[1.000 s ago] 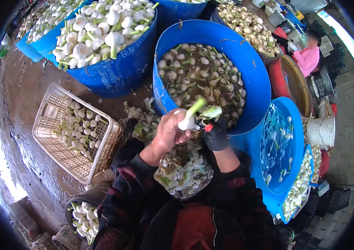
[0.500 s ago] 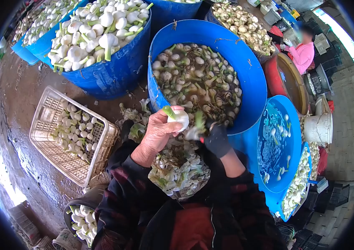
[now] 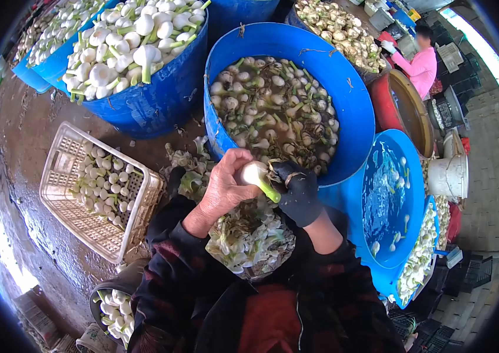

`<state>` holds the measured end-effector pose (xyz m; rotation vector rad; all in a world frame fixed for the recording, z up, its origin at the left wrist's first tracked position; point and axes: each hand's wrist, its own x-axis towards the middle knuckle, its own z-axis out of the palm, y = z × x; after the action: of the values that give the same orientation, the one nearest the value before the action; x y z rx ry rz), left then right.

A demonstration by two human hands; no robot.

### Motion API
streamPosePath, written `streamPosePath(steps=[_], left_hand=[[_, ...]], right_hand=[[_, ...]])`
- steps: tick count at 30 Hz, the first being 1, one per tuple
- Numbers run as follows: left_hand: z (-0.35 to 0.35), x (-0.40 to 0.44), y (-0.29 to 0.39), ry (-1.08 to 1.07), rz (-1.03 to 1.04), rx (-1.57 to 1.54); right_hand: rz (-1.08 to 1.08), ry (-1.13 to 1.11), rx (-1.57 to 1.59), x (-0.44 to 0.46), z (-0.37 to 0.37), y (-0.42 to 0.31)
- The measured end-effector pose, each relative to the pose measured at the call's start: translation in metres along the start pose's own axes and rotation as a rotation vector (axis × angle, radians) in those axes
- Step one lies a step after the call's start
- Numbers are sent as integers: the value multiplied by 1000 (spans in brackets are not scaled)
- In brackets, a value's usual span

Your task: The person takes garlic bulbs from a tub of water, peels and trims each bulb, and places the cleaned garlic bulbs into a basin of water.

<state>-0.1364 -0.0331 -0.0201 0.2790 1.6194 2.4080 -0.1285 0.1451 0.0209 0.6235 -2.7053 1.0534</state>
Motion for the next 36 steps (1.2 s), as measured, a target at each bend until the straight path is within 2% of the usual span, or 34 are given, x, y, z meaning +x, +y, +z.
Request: streamPosePath(steps=[4,5,8,10,12,15,17,19,20,21,22,23,24,25,32,36], left_hand=[[-5,0,6,-187,-175,-305],[-5,-2,2,-228,-108,-350],[-9,1,-3,-122,-142,-579],[-15,3,-1,-114,-152,-787],[-15,4,-2,-49,-145,-796],[-9,3,8,19,-158,-502],[3,2,11,36,-69,-284],[7,3,1,20,-9,-76],[7,2,-1,-26,-2,-88],[8,2,2,-70,6,-99],[7,0,3,-109,13,-110],[-8,-1,4,-200,-194,-392],[-6,0,2,-180,-165,-404],[-5,0,2,-172,-186,-402],[-1,2,9,-50,-303,-267],[-5,2,6,-67,-299,-206]], right_hand=[[-41,75,-145,0,6,19],[-7,126,-184,1,6,24],[202,35,34,-5,5,32],[265,-69,101,-17,10,40],[303,-85,221,-21,6,35],[346,-29,479,-8,-13,-7],[400,-15,632,-5,-17,-23],[122,38,422,1,-7,-19],[-17,61,315,2,-3,-14],[1,23,259,-2,-3,-9],[104,51,482,-4,-6,-3],[213,74,706,-5,-9,2],[326,107,926,-4,-12,3],[301,113,848,-2,-15,-1],[364,60,955,-16,-14,4],[55,26,693,-13,-6,2]])
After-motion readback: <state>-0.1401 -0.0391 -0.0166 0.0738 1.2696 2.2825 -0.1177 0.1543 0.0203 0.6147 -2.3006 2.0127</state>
